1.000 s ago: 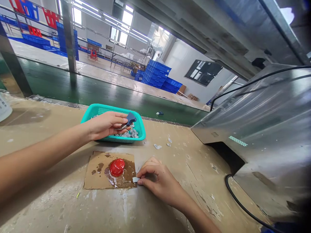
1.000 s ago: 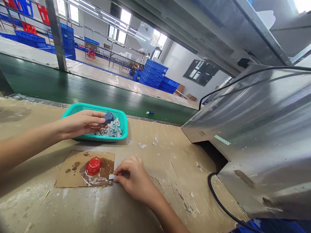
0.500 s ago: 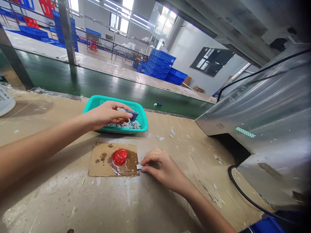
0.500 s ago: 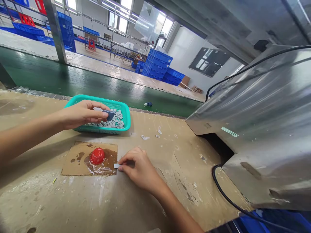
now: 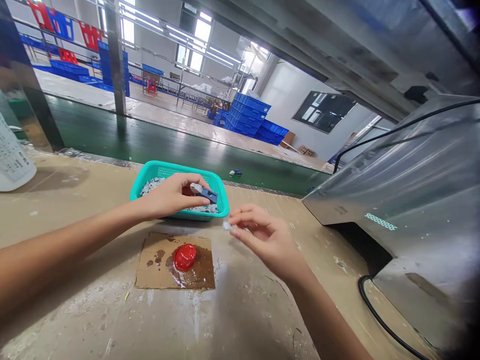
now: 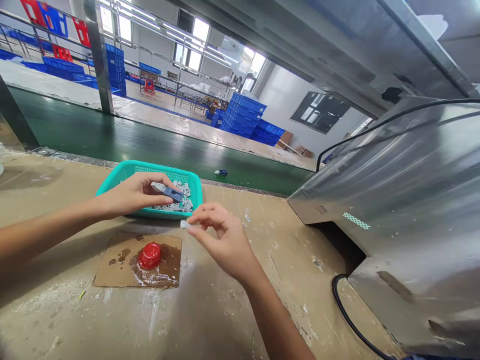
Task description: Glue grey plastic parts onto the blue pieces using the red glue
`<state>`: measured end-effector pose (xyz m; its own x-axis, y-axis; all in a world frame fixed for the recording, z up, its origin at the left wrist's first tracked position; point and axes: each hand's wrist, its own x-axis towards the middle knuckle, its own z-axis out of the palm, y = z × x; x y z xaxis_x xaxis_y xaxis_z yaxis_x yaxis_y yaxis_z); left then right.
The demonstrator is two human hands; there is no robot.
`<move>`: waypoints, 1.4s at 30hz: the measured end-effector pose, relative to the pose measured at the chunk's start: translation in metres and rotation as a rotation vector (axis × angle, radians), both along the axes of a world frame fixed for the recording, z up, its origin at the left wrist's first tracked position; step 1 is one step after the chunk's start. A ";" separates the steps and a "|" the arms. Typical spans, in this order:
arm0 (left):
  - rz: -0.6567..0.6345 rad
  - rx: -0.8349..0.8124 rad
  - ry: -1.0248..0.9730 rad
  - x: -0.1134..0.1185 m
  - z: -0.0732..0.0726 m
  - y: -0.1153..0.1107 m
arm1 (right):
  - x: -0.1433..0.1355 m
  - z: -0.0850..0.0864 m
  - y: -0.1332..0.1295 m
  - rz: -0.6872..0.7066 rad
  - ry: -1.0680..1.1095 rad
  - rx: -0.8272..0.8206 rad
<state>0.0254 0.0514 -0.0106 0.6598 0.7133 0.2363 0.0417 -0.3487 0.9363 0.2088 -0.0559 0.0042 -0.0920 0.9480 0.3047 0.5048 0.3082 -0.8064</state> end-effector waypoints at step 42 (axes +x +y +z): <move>0.793 -0.153 -0.329 -0.049 -0.002 0.118 | -0.021 -0.032 0.123 0.008 -0.743 0.031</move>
